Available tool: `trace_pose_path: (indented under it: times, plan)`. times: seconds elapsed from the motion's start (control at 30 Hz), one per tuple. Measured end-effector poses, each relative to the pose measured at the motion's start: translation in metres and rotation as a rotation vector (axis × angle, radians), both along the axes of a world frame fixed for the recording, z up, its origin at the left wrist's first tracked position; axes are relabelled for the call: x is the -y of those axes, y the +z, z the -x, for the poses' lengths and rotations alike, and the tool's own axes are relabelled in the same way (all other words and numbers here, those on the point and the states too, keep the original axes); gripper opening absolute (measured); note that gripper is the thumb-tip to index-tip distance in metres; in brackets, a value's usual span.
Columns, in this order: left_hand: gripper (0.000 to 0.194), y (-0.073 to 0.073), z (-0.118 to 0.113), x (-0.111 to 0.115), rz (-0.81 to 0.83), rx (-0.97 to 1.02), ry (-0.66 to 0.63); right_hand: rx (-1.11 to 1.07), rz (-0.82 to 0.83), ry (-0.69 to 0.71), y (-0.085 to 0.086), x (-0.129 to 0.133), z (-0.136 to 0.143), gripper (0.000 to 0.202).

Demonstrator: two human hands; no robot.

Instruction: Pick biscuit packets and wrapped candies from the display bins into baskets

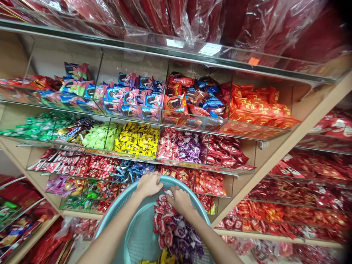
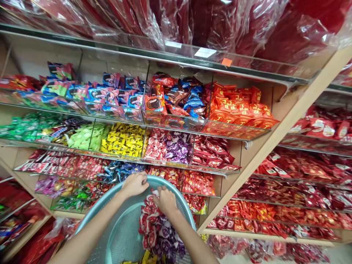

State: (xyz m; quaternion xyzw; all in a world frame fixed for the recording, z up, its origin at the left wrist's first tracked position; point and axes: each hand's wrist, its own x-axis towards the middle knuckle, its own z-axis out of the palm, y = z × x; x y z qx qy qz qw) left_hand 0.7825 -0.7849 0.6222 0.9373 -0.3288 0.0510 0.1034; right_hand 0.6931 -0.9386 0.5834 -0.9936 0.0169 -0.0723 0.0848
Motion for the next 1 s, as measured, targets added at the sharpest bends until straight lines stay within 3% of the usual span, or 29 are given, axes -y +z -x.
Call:
trace_pose_path:
  times: [0.27, 0.4, 0.57, 0.7, 0.83, 1.0]
  plan:
    - [0.020, 0.004, 0.001, 0.001, -0.003, -0.023, 0.016, 0.085, -0.143, -0.047, 0.018, 0.003, 0.008, 0.030]
    - [0.020, 0.006, 0.002, 0.001, 0.003, -0.021, 0.010, 0.138, -0.105, -0.010, 0.025, -0.007, 0.015, 0.025]
    - [0.019, 0.007, 0.004, 0.001, 0.005, -0.051, 0.031, 0.206, 0.050, 0.227, 0.010, -0.021, 0.020, 0.019]
    - [0.020, 0.006, 0.003, 0.001, 0.006, -0.024, 0.016, 0.200, 0.177, 0.389, -0.009, -0.026, 0.016, 0.029]
    - [0.020, 0.005, 0.003, 0.001, 0.012, -0.010, 0.008, 0.188, 0.220, 0.443, -0.018, -0.026, 0.015, 0.032]
    - [0.019, 0.006, 0.004, 0.001, 0.012, -0.043, 0.038, 0.189, 0.202, 0.451, -0.017, -0.023, 0.020, 0.028]
